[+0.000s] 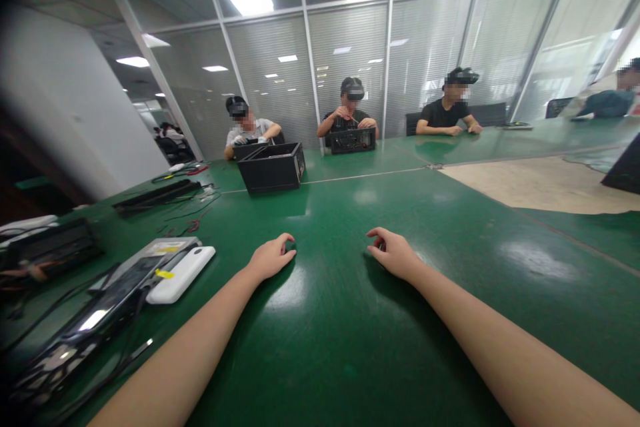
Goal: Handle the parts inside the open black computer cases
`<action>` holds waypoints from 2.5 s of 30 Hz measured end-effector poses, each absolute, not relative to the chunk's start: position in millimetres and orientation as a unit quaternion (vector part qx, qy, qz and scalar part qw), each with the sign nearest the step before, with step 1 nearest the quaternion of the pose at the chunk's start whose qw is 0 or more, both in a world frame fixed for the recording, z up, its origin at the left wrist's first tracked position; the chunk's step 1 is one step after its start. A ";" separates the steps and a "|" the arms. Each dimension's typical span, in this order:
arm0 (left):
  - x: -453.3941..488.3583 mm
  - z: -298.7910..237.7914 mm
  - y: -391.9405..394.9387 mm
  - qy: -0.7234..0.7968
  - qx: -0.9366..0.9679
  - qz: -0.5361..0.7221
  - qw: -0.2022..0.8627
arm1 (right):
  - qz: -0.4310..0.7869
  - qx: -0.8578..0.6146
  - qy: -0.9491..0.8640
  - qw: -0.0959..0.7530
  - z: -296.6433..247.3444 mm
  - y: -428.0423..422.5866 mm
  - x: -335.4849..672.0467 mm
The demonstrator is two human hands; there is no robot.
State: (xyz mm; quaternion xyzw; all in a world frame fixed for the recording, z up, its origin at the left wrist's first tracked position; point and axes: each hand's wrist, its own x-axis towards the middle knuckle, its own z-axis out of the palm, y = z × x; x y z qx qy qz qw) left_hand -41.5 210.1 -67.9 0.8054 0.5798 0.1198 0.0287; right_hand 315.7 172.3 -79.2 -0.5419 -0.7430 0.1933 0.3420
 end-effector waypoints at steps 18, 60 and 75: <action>-40.2 -73.7 216.3 0.602 0.793 0.096 -0.001 | 0.196 -0.542 -0.742 0.341 -79.7 172.7 315.8; -39.8 -71.2 213.8 0.611 0.785 0.106 0.004 | 0.188 -0.533 -0.751 0.342 -78.8 171.6 314.1; -36.5 -63.0 208.0 0.624 0.775 0.098 0.018 | 0.189 -0.535 -0.749 0.342 -78.6 171.3 314.5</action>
